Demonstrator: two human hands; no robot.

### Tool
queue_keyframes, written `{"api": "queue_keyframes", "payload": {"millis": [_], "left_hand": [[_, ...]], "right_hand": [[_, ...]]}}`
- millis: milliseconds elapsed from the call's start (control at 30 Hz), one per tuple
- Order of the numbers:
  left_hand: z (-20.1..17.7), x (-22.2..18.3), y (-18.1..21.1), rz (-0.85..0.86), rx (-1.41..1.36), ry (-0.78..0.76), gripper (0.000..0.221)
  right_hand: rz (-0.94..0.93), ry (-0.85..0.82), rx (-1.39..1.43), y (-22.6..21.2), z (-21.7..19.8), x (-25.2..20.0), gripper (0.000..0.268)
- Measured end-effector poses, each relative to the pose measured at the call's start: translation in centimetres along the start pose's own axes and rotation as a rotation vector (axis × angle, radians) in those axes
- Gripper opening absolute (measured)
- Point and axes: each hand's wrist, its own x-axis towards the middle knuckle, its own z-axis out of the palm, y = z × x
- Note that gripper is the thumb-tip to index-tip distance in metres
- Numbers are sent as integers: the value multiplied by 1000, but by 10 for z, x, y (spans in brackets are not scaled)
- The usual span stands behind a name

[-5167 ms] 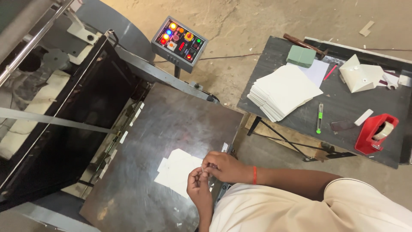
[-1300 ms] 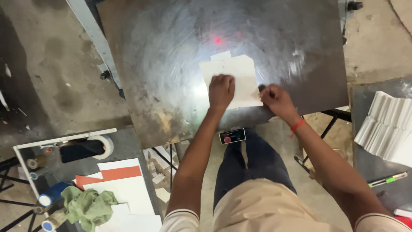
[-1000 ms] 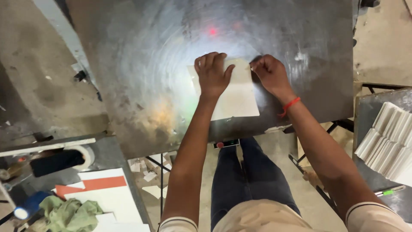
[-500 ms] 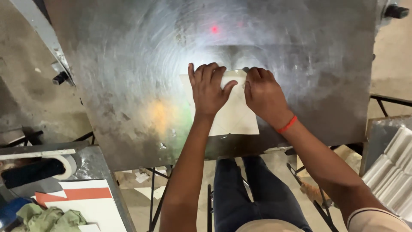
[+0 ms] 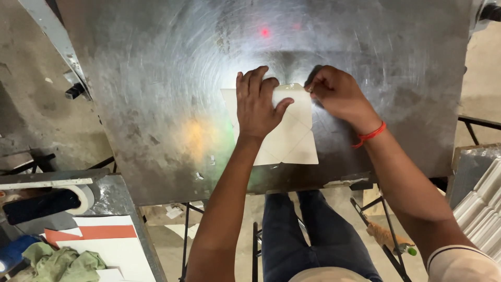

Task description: Manually fold paper sheets into envelope shapes at a production workstation.

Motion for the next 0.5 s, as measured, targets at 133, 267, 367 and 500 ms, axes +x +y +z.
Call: {"api": "queue_keyframes", "payload": {"millis": [133, 267, 367, 500], "left_hand": [[1, 0, -1, -17, 2, -36, 50], [0, -1, -1, -13, -6, -29, 47], [0, -1, -1, -1, -13, -18, 46], [-1, 4, 1, 4, -28, -14, 46]], "right_hand": [[133, -22, 118, 1, -1, 1, 12], [85, -22, 175, 9, 1, 1, 11], [86, 16, 215, 9, 4, 0, 7], [-178, 142, 175, -2, 5, -3, 9]]}}
